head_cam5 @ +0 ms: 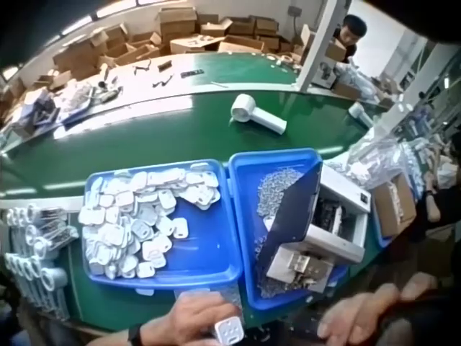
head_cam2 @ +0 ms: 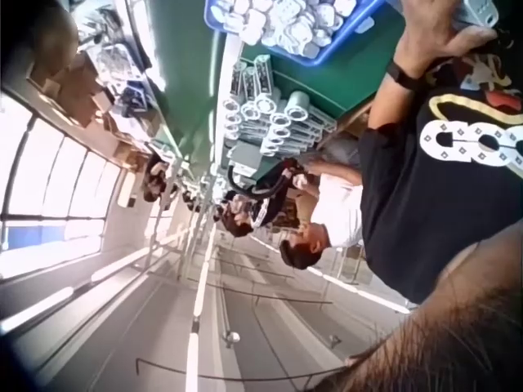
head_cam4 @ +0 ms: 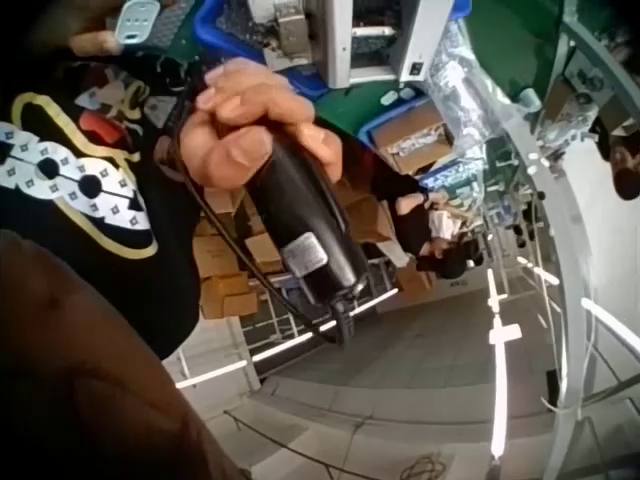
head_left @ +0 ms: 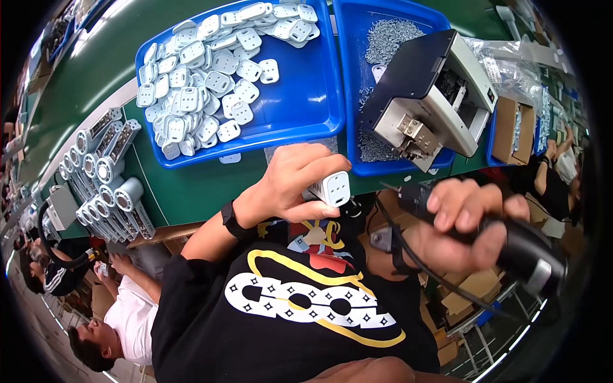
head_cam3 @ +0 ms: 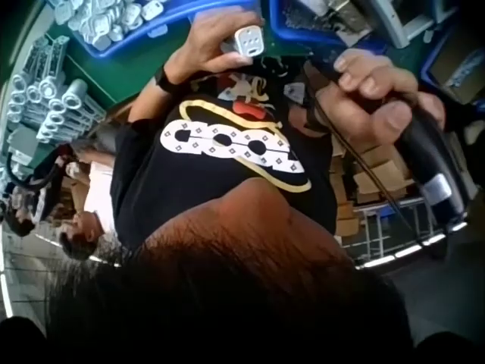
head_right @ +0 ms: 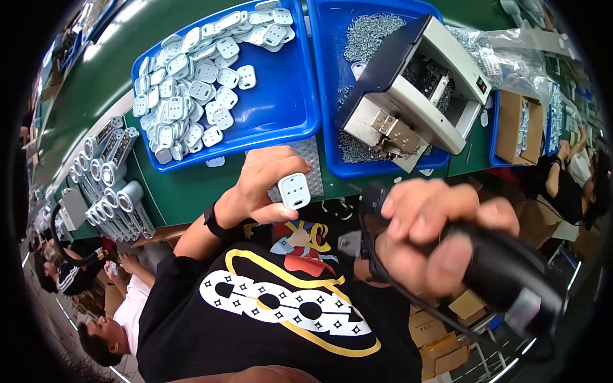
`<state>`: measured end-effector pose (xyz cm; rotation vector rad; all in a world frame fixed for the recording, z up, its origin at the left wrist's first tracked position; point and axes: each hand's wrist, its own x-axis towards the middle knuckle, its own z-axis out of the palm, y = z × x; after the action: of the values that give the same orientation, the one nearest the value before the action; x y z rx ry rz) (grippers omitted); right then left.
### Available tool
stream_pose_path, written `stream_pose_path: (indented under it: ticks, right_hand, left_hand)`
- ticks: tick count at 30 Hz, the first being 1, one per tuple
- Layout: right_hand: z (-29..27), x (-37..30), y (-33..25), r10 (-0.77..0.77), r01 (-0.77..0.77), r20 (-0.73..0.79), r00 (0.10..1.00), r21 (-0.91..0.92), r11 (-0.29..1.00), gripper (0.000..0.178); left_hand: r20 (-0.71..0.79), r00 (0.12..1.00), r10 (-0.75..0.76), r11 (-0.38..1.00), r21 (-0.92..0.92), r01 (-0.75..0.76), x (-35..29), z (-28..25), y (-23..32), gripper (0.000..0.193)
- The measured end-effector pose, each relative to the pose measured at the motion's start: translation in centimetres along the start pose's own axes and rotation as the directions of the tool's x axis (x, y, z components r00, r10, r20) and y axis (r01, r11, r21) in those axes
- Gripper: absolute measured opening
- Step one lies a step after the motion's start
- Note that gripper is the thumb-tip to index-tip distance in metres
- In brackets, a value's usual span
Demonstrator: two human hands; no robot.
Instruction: The person picks up a white plastic component from a blue tray, aligns it with the base of a handheld fan, and drives a screw into it using a power screwdriver. After securing the part, the person sets the fan aside and repeats the process with another fan and component.
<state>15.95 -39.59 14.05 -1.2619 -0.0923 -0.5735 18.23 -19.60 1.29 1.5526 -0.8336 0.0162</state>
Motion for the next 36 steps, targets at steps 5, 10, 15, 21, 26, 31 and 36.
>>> stream_pose_path:
  ticks: [5,10,15,21,26,31,36]
  right_hand:
    - [3.1,-0.5,-2.2,-0.07,0.039,0.231,0.97,0.138,0.99,0.042]
    - [3.4,0.0,-1.2,-0.136,0.139,0.068,0.988,-0.042,0.989,0.041]
    - [0.3,2.6,1.1,-0.219,0.173,-0.134,0.966,-0.294,0.94,0.032]
    - [-0.4,2.7,4.2,-0.224,0.152,-0.151,0.963,-0.384,0.911,0.034]
    - [-0.2,2.8,3.6,-0.072,0.002,-0.185,0.98,-0.355,0.935,0.034]
    - [0.7,1.6,1.9,-0.239,0.209,-0.152,0.959,-0.192,0.959,0.034]
    - [0.0,2.4,3.5,-0.249,0.185,-0.149,0.957,-0.349,0.919,0.035]
  left_hand:
    - [-0.022,1.0,0.003,1.0,0.031,-0.002,-0.3,-0.3,0.1,0.054]
    - [-0.028,1.0,0.007,1.0,0.014,-0.006,-0.1,-0.2,0.2,0.054]
    - [0.083,0.991,-0.103,0.991,-0.083,0.109,0.4,-1.3,1.8,0.054]
    - [0.317,0.93,-0.187,0.963,-0.128,0.237,-0.1,-4.7,3.6,0.054]
    - [0.06,0.982,-0.181,0.974,-0.13,0.187,-1.4,-1.6,1.9,0.056]
    - [-0.004,1.0,-0.02,0.997,-0.073,0.02,-0.9,0.7,0.6,0.059]
    - [-0.031,0.998,0.048,0.998,-0.045,-0.049,-1.0,0.8,0.3,0.059]
